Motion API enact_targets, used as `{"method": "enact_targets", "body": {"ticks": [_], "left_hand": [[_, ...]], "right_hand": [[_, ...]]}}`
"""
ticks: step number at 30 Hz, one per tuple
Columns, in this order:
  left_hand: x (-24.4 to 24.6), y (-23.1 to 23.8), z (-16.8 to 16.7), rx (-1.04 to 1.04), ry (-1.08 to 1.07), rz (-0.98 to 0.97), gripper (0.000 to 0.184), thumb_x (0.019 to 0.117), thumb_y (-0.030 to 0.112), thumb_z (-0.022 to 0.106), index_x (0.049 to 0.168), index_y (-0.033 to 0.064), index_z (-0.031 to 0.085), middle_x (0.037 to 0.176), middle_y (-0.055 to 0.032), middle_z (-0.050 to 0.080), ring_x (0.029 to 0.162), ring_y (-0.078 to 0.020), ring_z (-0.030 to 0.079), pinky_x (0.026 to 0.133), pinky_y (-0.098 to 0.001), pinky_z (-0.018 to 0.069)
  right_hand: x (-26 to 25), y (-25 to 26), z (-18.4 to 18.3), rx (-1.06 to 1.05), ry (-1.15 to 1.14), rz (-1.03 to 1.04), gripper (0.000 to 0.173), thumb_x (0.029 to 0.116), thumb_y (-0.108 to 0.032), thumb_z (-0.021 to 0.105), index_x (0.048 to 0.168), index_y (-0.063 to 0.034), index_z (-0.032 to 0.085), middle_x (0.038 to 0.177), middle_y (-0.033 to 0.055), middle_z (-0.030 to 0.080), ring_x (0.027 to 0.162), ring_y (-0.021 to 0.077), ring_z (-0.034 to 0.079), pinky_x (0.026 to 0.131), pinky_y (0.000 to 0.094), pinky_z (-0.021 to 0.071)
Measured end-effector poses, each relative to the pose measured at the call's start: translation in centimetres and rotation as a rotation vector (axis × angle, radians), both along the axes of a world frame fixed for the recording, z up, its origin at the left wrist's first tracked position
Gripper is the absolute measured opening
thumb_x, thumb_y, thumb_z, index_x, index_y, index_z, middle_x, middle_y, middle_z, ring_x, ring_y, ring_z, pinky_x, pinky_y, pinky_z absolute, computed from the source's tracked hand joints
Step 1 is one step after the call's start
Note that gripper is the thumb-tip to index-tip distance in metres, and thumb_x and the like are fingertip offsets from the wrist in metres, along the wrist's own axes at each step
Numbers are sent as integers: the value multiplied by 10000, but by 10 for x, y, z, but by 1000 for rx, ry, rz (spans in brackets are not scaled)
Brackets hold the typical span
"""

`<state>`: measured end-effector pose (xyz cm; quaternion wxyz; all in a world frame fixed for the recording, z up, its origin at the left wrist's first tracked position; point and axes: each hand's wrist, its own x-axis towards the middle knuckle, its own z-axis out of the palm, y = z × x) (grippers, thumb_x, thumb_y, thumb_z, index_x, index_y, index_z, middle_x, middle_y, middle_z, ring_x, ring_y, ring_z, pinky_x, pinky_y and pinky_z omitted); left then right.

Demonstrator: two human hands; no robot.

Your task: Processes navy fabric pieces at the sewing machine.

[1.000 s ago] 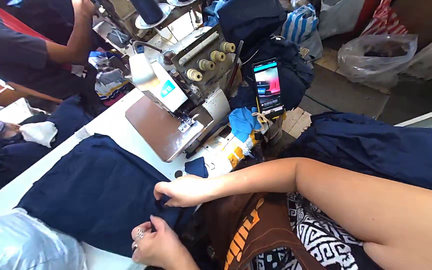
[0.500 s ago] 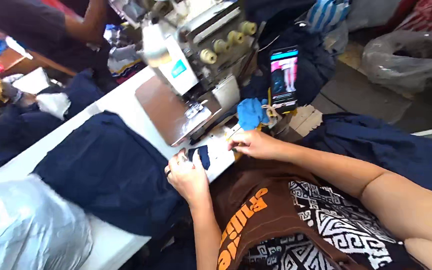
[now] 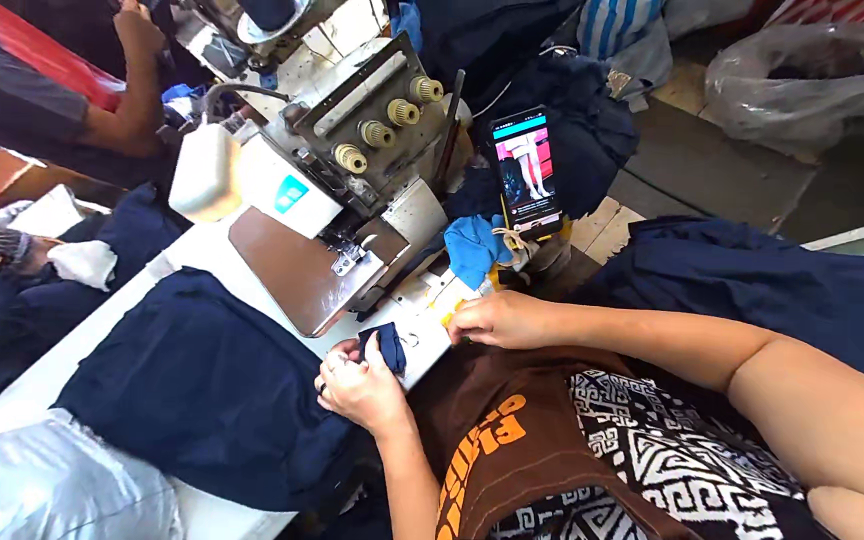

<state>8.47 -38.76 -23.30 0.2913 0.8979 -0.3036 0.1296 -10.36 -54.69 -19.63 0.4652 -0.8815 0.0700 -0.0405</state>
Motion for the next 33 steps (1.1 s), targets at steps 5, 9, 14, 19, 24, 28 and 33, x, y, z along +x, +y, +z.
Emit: {"method": "enact_targets", "body": {"ticks": [5, 9, 14, 19, 24, 28, 33], "left_hand": [[0, 2, -1, -20, -5, 35, 308, 894, 300, 774, 877, -1, 709, 891, -175, 670, 928, -364, 638, 893, -582, 411], [-2, 2, -4, -147, -84, 14, 249, 877, 244, 792, 841, 21, 686, 918, -166, 646, 1001, -362, 610, 967, -559, 383], [-6, 3, 10, -268, -154, -35, 228, 830, 201, 831, 795, 47, 666, 874, -124, 631, 963, -298, 599, 965, -509, 358], [-16, 12, 35, -354, -13, -105, 216, 823, 177, 835, 787, 25, 686, 856, -100, 647, 948, -230, 603, 942, -446, 390], [-38, 20, 65, -539, 299, -221, 146, 890, 38, 716, 872, 22, 572, 811, 36, 571, 741, 51, 565, 696, -109, 500], [-59, 22, 76, -716, 598, -343, 260, 867, -95, 668, 983, 77, 512, 845, 87, 627, 744, 29, 637, 707, -158, 579], [-70, 23, 71, -778, 802, -462, 439, 801, -190, 653, 1127, 55, 490, 846, 42, 722, 763, -63, 707, 757, -255, 620]], "right_hand": [[-7, 0, -1, -60, 47, 113, 233, 1044, -43, 495, 1157, -30, 699, 1073, 152, 711, 999, 302, 692, 887, 510, 546], [-14, 0, 3, -69, 65, 145, 235, 1044, -42, 501, 1167, -34, 700, 1090, 153, 712, 1024, 311, 692, 892, 534, 546], [-14, 4, 6, -26, 17, 116, 235, 1034, -31, 508, 1160, -33, 707, 1089, 139, 720, 1024, 281, 693, 913, 491, 546], [-6, 17, 13, 29, -17, 163, 220, 1028, -22, 530, 1148, -28, 714, 1073, 133, 723, 999, 259, 696, 904, 464, 552], [-7, 18, 26, 91, 17, 237, 205, 1018, -18, 561, 1148, -20, 720, 1068, 134, 731, 975, 248, 700, 892, 455, 557], [-7, 17, 23, 164, -89, 187, 181, 1020, -64, 593, 1131, 9, 716, 1039, 138, 724, 925, 202, 690, 854, 370, 560], [-1, 25, 24, 253, -263, -41, 257, 1046, -170, 575, 1121, 52, 679, 1011, 146, 682, 902, 136, 634, 828, 267, 516]]}}
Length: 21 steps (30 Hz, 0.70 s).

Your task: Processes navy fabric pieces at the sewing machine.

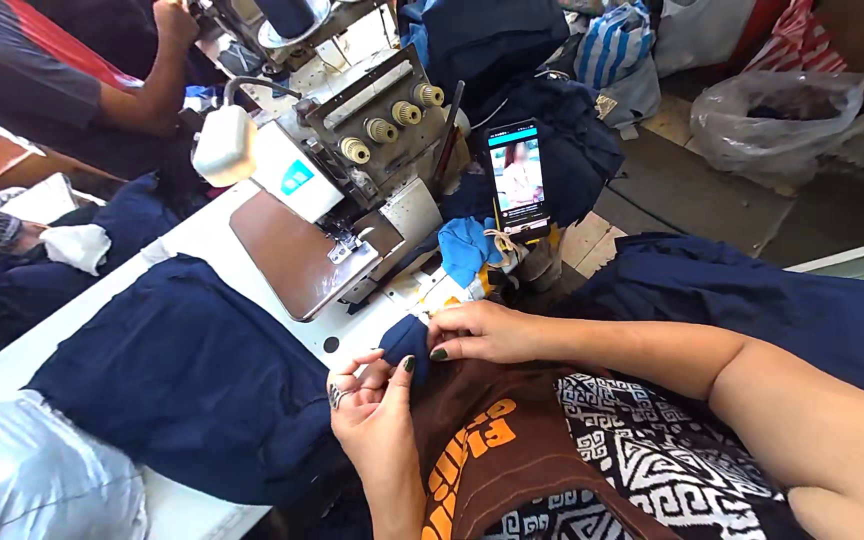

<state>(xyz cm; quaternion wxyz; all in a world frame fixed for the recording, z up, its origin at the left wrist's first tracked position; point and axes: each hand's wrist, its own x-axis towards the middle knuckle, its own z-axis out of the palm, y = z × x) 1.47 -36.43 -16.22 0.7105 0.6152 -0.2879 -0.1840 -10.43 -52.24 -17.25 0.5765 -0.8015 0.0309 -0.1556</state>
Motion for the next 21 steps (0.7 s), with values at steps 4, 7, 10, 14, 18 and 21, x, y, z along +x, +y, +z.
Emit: {"method": "enact_targets", "body": {"ticks": [4, 7, 10, 14, 18, 21], "left_hand": [[-2, 2, -5, 13, -37, 45, 476, 769, -186, 658, 1163, 28, 501, 904, 32, 718, 804, -66, 706, 762, -253, 619], [-3, 4, -7, -5, -41, 17, 506, 775, -178, 658, 1217, 4, 493, 964, 11, 732, 864, -94, 725, 802, -277, 627], [-7, 3, -9, -58, -24, -56, 681, 778, -178, 690, 1380, -26, 411, 1061, -19, 733, 932, -125, 732, 847, -304, 628], [-9, 2, -15, -71, -104, -65, 1013, 748, -166, 705, 1574, -54, 129, 1284, -50, 614, 952, -54, 675, 838, -231, 592], [-10, 3, -24, -36, -215, -132, 1109, 763, -120, 749, 1598, -9, 28, 1472, -99, 480, 955, -30, 683, 826, -221, 601], [-10, 8, -26, -22, -186, -217, 1044, 821, -91, 732, 1592, -9, 33, 1569, -131, 406, 1087, -114, 695, 893, -299, 618]], "right_hand": [[5, 8, 0, 95, -64, -231, 313, 1037, -217, 598, 1231, 24, 649, 1060, 101, 678, 887, 71, 617, 807, 221, 520], [10, 12, -2, 110, -70, -253, 247, 997, -182, 659, 1112, 34, 691, 1028, 108, 684, 935, 98, 636, 850, 246, 532], [12, 16, -3, 98, -1, -232, 278, 991, -200, 670, 1138, 35, 694, 1054, 121, 700, 984, 114, 649, 896, 269, 528], [14, 18, -2, 143, 52, -258, 254, 989, -230, 674, 1064, 8, 719, 1004, 81, 708, 962, 73, 645, 881, 251, 520], [15, 16, -1, 38, 21, -337, 237, 979, -266, 683, 942, -38, 735, 949, 30, 704, 1011, 105, 617, 986, 388, 433], [16, 11, 2, -66, -11, -383, 174, 972, -199, 686, 968, -43, 764, 963, 29, 720, 1028, 124, 629, 1018, 433, 418]]}}
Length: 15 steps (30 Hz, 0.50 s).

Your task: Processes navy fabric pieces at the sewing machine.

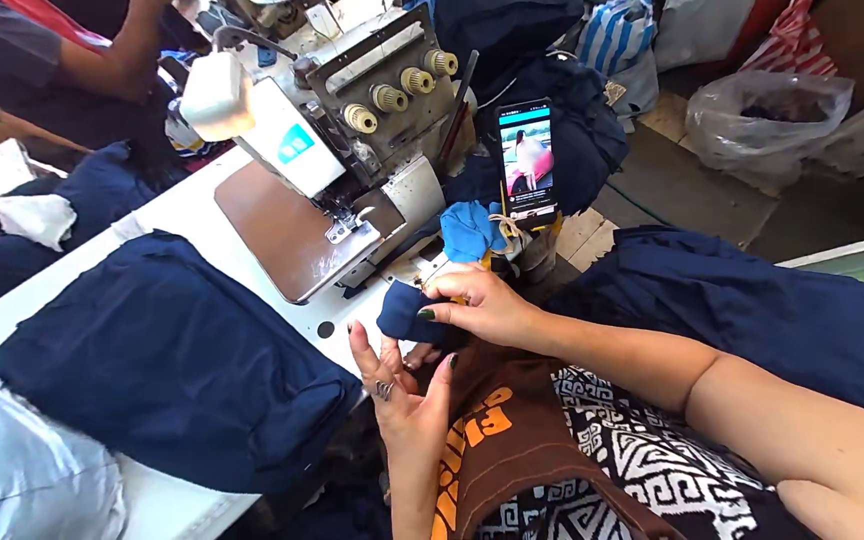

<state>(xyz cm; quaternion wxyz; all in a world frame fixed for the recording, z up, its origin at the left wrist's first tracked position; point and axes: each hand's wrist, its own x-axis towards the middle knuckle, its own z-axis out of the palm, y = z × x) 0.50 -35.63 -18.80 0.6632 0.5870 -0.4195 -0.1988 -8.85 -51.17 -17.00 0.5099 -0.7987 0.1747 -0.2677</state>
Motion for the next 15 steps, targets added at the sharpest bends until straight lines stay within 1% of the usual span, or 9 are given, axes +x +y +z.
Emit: {"method": "enact_targets", "body": {"ticks": [1, 2, 3, 4, 6, 8, 10, 12, 15], "left_hand": [[1, 3, 2, 21, 0, 42, 875, 869, -72, 698, 1558, -70, 160, 1490, -123, 509, 1037, -117, 716, 862, -302, 632], [4, 6, 4, 56, -31, 138, 630, 913, -43, 660, 1460, -138, 360, 1333, -127, 634, 910, -104, 733, 766, -284, 641], [8, 9, 6, 89, -70, 239, 383, 952, -6, 634, 1300, -135, 537, 1123, -92, 728, 752, -79, 717, 630, -248, 620], [14, 11, 8, 101, -103, 297, 234, 970, 28, 633, 1172, -88, 617, 1009, -45, 737, 642, -38, 657, 528, -201, 561], [24, 14, 10, 63, -114, 231, 190, 970, 65, 644, 1136, -28, 642, 1056, -9, 714, 585, 15, 566, 477, -146, 485], [22, 13, 12, 26, -47, 37, 289, 984, 153, 666, 1231, 9, 621, 1184, 6, 708, 637, 35, 584, 518, -134, 494], [16, 9, 13, 29, 39, -95, 344, 974, 275, 692, 1241, 65, 638, 1139, 65, 709, 774, 28, 639, 619, -137, 533], [14, 8, 10, 34, 108, -144, 284, 939, 361, 721, 1112, 138, 687, 1005, 103, 725, 871, 7, 673, 758, -171, 568], [20, 13, 6, -6, 114, -208, 152, 922, 362, 752, 919, 215, 715, 907, 131, 670, 869, 18, 628, 780, -157, 528]], "right_hand": [[0, -4, 2, -46, 7, 7, 145, 966, -166, 688, 972, -46, 768, 951, 29, 723, 1013, 126, 635, 1009, 430, 429], [0, -8, 3, -106, 23, 35, 128, 962, -151, 690, 973, -53, 772, 929, 25, 726, 990, 127, 641, 1002, 426, 435], [-1, -13, 4, -182, 52, 90, 130, 969, -158, 681, 972, -70, 777, 895, 17, 722, 953, 128, 640, 982, 424, 425], [-3, -17, 4, -259, 87, 163, 151, 980, -177, 667, 991, -94, 792, 879, 9, 730, 921, 132, 644, 958, 427, 423], [-6, -18, 7, -323, 155, 363, 216, 1029, -190, 590, 1057, -111, 789, 893, 26, 740, 903, 160, 658, 934, 454, 426], [-8, -13, 13, -267, 162, 525, 243, 1051, -168, 548, 1088, -72, 768, 889, 75, 727, 887, 206, 657, 939, 482, 428], [-10, -7, 21, -198, 122, 565, 220, 1039, -149, 567, 1063, -50, 762, 878, 84, 719, 865, 199, 642, 927, 441, 430], [-12, -6, 28, -152, 68, 519, 179, 1012, -159, 623, 1014, -51, 766, 849, 59, 711, 839, 152, 623, 892, 369, 440], [-17, -9, 26, -113, 56, 482, 187, 994, -210, 664, 971, -51, 760, 807, 29, 683, 838, 120, 600, 929, 365, 404]]}}
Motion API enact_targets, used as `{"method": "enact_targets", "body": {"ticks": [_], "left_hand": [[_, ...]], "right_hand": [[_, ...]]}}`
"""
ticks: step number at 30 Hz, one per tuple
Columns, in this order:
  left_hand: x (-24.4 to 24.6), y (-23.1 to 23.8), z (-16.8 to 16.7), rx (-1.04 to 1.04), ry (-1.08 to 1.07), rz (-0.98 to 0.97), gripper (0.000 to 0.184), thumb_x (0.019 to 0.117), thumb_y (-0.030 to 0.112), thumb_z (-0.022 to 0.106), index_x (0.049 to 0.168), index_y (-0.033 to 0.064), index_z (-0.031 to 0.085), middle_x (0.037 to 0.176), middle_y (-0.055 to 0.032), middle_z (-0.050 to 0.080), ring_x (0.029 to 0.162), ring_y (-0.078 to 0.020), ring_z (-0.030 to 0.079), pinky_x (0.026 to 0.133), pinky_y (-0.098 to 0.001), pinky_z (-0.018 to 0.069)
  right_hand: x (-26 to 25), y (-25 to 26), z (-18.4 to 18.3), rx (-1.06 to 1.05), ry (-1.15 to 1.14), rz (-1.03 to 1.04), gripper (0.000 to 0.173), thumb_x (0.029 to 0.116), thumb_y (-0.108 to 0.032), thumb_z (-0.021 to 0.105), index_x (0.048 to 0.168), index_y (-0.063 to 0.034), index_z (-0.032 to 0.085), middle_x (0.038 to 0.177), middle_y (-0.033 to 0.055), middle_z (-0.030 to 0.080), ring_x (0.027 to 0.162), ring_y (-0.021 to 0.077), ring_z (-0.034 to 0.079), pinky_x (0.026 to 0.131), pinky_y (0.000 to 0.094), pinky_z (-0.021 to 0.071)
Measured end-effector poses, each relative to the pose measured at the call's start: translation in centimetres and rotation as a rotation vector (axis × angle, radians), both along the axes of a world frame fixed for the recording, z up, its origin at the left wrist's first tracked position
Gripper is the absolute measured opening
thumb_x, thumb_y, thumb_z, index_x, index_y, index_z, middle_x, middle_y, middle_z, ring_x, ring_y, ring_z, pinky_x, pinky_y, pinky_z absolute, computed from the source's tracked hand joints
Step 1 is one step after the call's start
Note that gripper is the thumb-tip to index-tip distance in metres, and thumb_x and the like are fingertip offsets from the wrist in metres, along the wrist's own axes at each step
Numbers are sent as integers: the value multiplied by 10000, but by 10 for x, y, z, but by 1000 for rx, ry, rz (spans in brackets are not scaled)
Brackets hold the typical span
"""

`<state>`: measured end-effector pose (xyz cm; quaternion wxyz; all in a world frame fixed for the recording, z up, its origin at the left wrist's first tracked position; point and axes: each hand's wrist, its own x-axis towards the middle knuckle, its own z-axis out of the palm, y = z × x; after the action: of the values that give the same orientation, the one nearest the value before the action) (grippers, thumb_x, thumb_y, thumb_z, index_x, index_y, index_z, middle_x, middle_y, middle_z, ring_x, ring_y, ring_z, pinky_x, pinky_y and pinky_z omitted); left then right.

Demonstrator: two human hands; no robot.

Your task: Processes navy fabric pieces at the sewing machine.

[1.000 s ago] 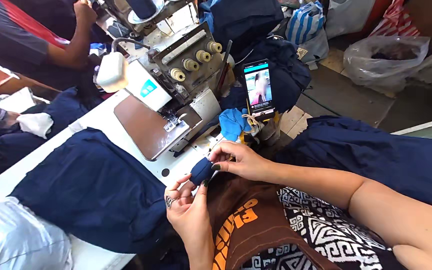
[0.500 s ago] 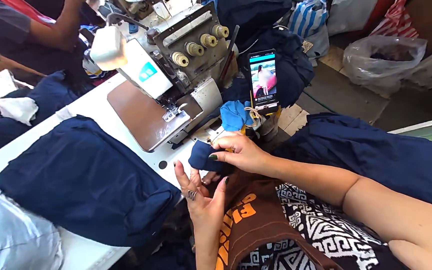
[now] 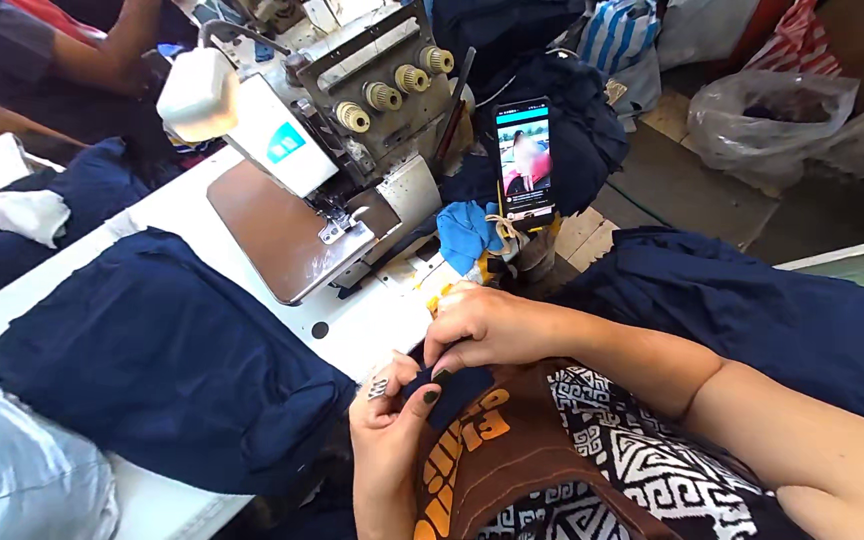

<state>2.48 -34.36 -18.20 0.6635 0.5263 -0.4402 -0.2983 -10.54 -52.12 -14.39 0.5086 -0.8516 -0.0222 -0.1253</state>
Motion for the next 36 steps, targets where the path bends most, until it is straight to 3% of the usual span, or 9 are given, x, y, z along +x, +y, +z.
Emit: {"method": "enact_targets", "body": {"ticks": [5, 8, 11, 15, 17, 20, 24, 28, 36], "left_hand": [[4, 3, 1, -238, 239, -130, 162, 947, 335, 727, 900, 182, 698, 965, 24, 686, 1057, -151, 645, 997, -315, 500], [-5, 4, -2, -317, 486, -155, 157, 970, 298, 701, 988, 144, 680, 919, -21, 699, 936, -161, 689, 878, -312, 565], [-10, 3, -5, -240, 576, -197, 164, 969, 261, 700, 1074, 136, 717, 1004, -12, 740, 942, -95, 708, 853, -252, 585], [-13, 1, -12, -191, 583, -142, 174, 938, 222, 737, 1094, 145, 732, 1051, -4, 749, 973, -85, 711, 854, -250, 592], [-6, 5, -11, -188, 524, 6, 157, 934, 257, 740, 1077, 193, 737, 1038, 28, 742, 988, -78, 702, 874, -265, 588], [4, 9, -2, -232, 541, 137, 95, 925, 212, 748, 1010, 171, 733, 958, 10, 740, 915, -96, 714, 843, -281, 602], [5, 11, -1, -222, 611, 155, 78, 921, 177, 750, 979, 129, 729, 919, -28, 743, 868, -113, 727, 804, -288, 615], [3, 14, 1, -197, 581, 156, 95, 911, 172, 763, 981, 117, 731, 928, -39, 742, 870, -115, 724, 797, -275, 611], [1, 22, -8, -119, 576, 175, 91, 908, 222, 769, 972, 167, 734, 929, 0, 743, 864, -89, 719, 794, -274, 613]], "right_hand": [[1, 1, -25, 114, -100, 157, 256, 991, -212, 657, 906, 12, 747, 755, 66, 664, 804, 143, 589, 881, 370, 406], [4, 6, -26, 341, -272, 216, 265, 984, -166, 653, 854, 56, 717, 793, 67, 662, 872, 90, 584, 881, 303, 419], [4, 8, -17, 717, -316, 114, 219, 993, -161, 641, 870, 11, 700, 922, 7, 676, 989, 40, 610, 892, 248, 486], [5, 9, -14, 1070, -155, 48, 133, 1005, -138, 608, 900, -100, 679, 890, -61, 661, 859, 4, 628, 795, 218, 531], [6, 6, -23, 1015, -88, 52, 133, 1015, -109, 585, 906, -87, 657, 863, -61, 648, 827, -4, 614, 777, 205, 519], [8, 7, -40, 807, 2, 86, 85, 998, -75, 618, 940, -18, 642, 839, -52, 627, 793, -22, 601, 733, 175, 506], [15, 11, -37, 737, 60, 106, 91, 952, -73, 693, 955, 14, 664, 843, -28, 659, 794, -26, 621, 739, 166, 520], [17, 10, -30, 669, 64, 101, 100, 965, -77, 681, 968, 23, 690, 861, -23, 670, 806, -40, 614, 748, 152, 512], [19, 11, -30, 555, 68, 65, 127, 962, -104, 693, 943, 21, 691, 849, -10, 649, 797, -36, 591, 725, 145, 488]]}}
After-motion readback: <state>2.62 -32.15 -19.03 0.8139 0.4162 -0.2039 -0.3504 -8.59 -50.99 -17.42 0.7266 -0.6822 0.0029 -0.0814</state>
